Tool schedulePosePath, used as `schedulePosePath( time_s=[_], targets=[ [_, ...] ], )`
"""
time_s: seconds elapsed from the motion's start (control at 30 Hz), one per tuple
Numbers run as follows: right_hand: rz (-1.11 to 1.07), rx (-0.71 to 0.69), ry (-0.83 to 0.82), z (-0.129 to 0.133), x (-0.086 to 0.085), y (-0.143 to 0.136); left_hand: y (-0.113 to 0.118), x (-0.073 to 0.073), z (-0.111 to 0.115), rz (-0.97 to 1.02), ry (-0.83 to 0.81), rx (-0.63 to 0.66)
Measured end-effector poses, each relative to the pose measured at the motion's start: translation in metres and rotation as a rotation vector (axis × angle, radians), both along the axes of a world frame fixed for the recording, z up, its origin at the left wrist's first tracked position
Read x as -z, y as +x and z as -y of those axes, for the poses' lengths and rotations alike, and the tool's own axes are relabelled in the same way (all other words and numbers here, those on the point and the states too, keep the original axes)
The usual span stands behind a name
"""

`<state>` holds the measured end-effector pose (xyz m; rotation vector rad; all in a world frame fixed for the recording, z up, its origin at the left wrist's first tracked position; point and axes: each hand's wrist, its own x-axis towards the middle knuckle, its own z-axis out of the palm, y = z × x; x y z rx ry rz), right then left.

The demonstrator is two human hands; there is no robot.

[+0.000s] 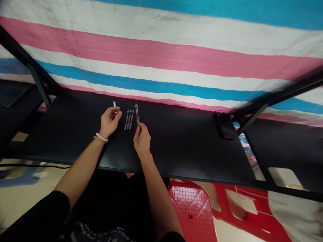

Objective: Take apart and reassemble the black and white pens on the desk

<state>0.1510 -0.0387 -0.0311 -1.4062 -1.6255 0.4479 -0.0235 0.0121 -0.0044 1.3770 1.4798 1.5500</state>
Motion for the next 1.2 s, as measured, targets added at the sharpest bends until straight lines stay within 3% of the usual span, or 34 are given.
schedulePosePath(
  time_s=[0.1, 0.17, 0.23, 0.37, 0.57, 0.87, 1.1, 1.2],
  targets=[
    [-0.018, -0.115, 0.030, 0.001, -0.002, 0.000, 0.009, -0.004, 0.003, 0.502, -0.148, 0.307],
    [-0.001, -0.155, 0.064, 0.000, -0.005, 0.000, 0.013, -0.008, 0.006, 0.659, -0.217, 0.456],
    [-0.006, -0.157, 0.087, 0.000, -0.008, -0.001, 0.013, -0.013, 0.010, 0.710, -0.234, 0.518],
    [-0.142, -0.134, 0.073, 0.002, -0.013, -0.002, 0.012, -0.015, 0.012, 0.720, -0.225, 0.503],
    [-0.484, -0.176, -0.195, 0.004, -0.011, -0.006, 0.019, -0.012, 0.012, 0.716, -0.235, 0.476],
    [-0.528, -0.195, -0.133, 0.002, -0.003, -0.008, 0.029, -0.004, 0.012, 0.669, -0.209, 0.279],
    [-0.646, -0.124, -0.194, -0.004, -0.004, -0.007, 0.025, -0.007, 0.011, 0.723, -0.170, 0.315],
    [-0.654, -0.123, -0.101, -0.005, -0.006, -0.006, 0.024, -0.007, 0.010, 0.710, -0.164, 0.316]
  ],
)
